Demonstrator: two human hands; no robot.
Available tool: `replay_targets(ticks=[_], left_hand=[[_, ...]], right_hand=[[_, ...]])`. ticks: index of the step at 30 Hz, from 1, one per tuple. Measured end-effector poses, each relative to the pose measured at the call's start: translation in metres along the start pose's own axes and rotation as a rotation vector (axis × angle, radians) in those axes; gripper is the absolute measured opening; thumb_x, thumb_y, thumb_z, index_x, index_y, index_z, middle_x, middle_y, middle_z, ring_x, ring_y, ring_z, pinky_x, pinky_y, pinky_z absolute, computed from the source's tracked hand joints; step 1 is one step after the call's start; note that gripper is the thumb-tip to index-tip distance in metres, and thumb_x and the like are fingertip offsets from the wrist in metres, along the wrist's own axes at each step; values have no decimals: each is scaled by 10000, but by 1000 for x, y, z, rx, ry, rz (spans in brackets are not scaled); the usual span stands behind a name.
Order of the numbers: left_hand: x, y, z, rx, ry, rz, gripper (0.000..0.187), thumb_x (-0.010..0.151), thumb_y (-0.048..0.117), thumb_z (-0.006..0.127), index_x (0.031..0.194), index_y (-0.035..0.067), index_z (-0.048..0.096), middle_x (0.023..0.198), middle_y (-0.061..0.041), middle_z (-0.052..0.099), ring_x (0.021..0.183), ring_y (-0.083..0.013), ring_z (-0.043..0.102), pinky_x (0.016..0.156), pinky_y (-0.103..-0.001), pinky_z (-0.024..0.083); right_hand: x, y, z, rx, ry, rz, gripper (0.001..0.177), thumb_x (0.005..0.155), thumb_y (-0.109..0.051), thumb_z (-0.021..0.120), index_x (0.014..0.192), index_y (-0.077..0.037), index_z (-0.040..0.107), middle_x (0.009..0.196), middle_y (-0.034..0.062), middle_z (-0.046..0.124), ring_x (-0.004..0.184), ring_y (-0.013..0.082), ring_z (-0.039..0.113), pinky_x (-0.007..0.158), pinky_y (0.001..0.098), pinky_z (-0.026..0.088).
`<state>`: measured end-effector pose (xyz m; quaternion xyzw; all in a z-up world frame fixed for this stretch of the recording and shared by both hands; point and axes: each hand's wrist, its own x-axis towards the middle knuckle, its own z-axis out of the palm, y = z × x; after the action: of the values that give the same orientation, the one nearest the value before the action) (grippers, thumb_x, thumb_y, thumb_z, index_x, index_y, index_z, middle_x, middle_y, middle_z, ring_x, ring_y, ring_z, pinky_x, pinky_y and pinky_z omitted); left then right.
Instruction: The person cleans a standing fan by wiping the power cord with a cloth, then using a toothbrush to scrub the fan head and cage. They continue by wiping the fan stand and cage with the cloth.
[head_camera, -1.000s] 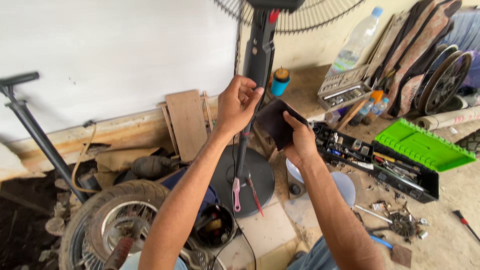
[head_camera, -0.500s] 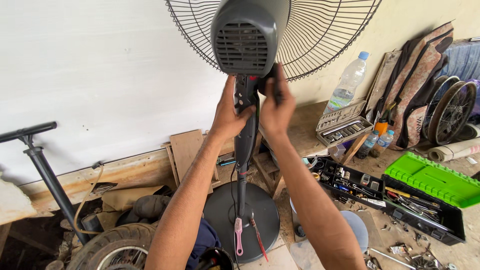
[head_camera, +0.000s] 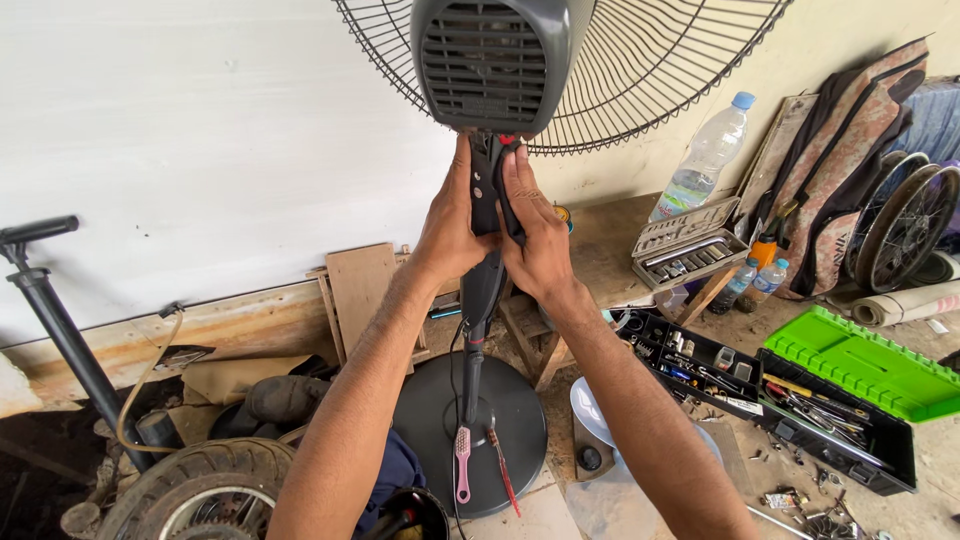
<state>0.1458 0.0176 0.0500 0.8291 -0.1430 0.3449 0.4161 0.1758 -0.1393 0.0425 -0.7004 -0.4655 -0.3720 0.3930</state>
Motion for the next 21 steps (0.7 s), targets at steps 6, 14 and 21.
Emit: replay_targets(ticks=[6,14,21], left_hand=[[-28,-11,0,31,-57,-105,1531,560,-17,974,1588,302,-116,1530,-172,443,1389,-359,498,1086,-468,501],[-63,-22,8,36,-117,-247,1502,605,-23,943,1589,374,-119,1517,-134,485,1395,-328,511,1110,-447,447],[-61,-27,11,23,-113,-191,1491,630,23,972,1562,412,-125,1621,-144,374,1456,-337,425,1111,-480,405]], right_hand=[[-31,-13,14,82,34,149,615,1039,6,553,1609,-145,376,1667,189,361,1478,342,486,1198,417,484],[-109,-16,58,98,113,297,635,1018,35,551,1607,-111,366,1659,210,345,1505,345,432,1200,393,444],[-169,-8,79,168,46,345,656,1009,63,561,1606,-59,318,1660,249,289,1506,369,381,1226,412,389]])
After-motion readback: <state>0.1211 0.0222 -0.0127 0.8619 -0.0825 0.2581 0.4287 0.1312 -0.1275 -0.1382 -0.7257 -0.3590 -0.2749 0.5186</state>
